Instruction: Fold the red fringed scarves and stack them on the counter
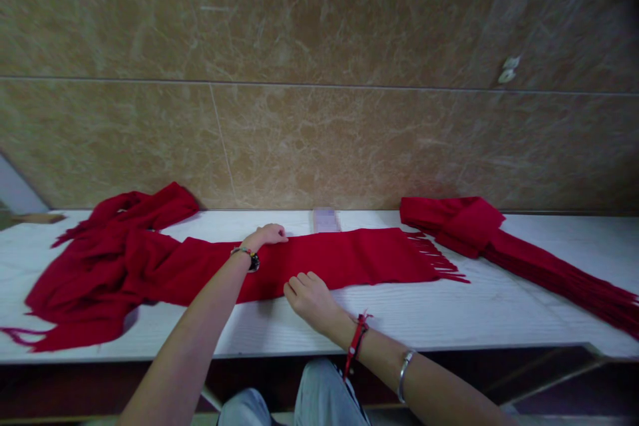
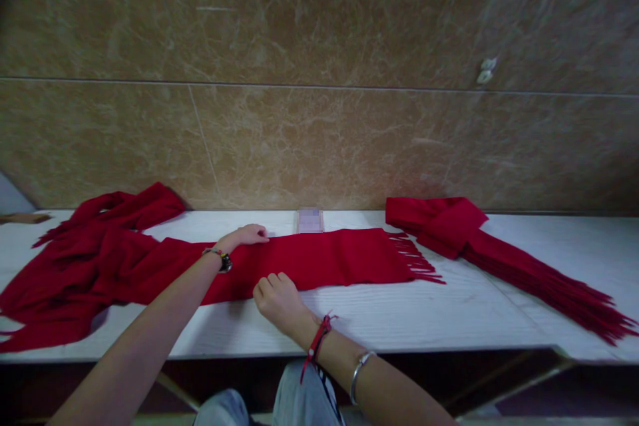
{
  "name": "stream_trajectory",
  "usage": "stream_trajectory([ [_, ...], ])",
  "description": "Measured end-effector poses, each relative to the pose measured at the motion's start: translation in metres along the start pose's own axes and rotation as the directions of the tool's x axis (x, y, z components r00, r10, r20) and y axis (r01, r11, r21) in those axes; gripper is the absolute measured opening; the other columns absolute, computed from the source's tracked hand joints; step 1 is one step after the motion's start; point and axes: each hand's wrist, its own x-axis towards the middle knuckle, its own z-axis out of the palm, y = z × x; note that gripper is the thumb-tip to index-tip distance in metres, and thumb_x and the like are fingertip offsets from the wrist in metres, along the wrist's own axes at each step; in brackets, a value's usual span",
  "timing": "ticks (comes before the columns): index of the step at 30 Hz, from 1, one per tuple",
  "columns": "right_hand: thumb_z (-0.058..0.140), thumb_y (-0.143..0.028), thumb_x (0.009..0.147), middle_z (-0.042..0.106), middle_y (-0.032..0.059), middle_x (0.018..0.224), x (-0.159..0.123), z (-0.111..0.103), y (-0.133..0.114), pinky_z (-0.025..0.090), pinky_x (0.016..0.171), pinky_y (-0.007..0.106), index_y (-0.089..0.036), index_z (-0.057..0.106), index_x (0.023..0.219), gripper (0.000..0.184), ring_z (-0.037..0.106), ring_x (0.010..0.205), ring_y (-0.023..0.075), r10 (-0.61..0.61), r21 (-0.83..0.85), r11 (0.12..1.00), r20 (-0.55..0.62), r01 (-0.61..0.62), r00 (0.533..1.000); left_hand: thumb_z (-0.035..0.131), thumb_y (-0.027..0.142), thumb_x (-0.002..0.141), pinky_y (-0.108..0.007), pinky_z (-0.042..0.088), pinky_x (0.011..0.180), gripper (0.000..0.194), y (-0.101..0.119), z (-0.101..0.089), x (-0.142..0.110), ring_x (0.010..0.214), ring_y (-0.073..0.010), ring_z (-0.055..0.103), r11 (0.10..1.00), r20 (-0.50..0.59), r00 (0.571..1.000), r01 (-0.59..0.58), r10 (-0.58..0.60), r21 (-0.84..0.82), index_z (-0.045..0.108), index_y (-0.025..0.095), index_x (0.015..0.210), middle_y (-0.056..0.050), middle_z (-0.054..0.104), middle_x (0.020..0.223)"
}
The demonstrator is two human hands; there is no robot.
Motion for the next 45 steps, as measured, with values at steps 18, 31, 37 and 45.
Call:
stream_trajectory([
  [18,0.046,-0.009,0.082,0.055,0.0052,0.075,0.003,0.001,0.004,0.039,0.059,0.030,-0.013,0.053,0.081,0.008,0.051,0.069,0.0175,-0.044,0.003,0.999,0.027,0.044,0.999,0.054,0.041,0.059,-0.024,0.040,0.062,0.028,-0.012,-0.016,-0.012,0.064,-0.0143,0.051,0.936,-0.034,0.996,-0.086,0.079,-0.343,0.060,0.014,0.068,-0.002,0.062,0.067],
  [31,0.037,-0.008,0.086,0.056,0.0076,0.075,-0.043,-0.098,0.100,0.033,0.057,0.029,-0.013,0.055,0.082,0.020,0.050,0.067,0.0174,0.093,-0.197,0.975,-0.050,-0.101,0.994,0.065,0.034,0.058,-0.028,0.040,0.069,0.040,0.101,-0.095,0.012,0.067,-0.0126,0.053,0.685,-0.234,0.967,-0.236,0.097,-0.690,0.060,0.012,0.091,-0.002,0.062,0.076],
  [37,0.035,-0.007,0.087,0.055,0.0068,0.072,-0.094,-0.117,0.148,0.030,0.056,0.030,-0.014,0.056,0.077,0.025,0.048,0.065,0.0174,0.118,-0.318,0.939,-0.068,-0.133,0.991,0.062,0.026,0.061,-0.030,0.040,0.075,0.034,0.174,-0.091,0.052,0.072,-0.0135,0.054,0.671,-0.237,0.952,-0.303,0.191,-0.677,0.062,0.012,0.092,-0.005,0.065,0.083],
  [45,0.040,-0.006,0.085,0.055,0.0053,0.071,-0.156,-0.116,0.189,0.028,0.054,0.030,-0.014,0.056,0.076,0.019,0.046,0.063,0.0162,0.162,-0.383,0.910,-0.025,-0.159,0.986,0.056,0.022,0.066,-0.028,0.041,0.078,0.033,0.249,-0.055,0.105,0.077,-0.0139,0.057,0.688,-0.127,0.940,-0.321,0.318,-0.651,0.062,0.011,0.097,-0.007,0.066,0.093],
])
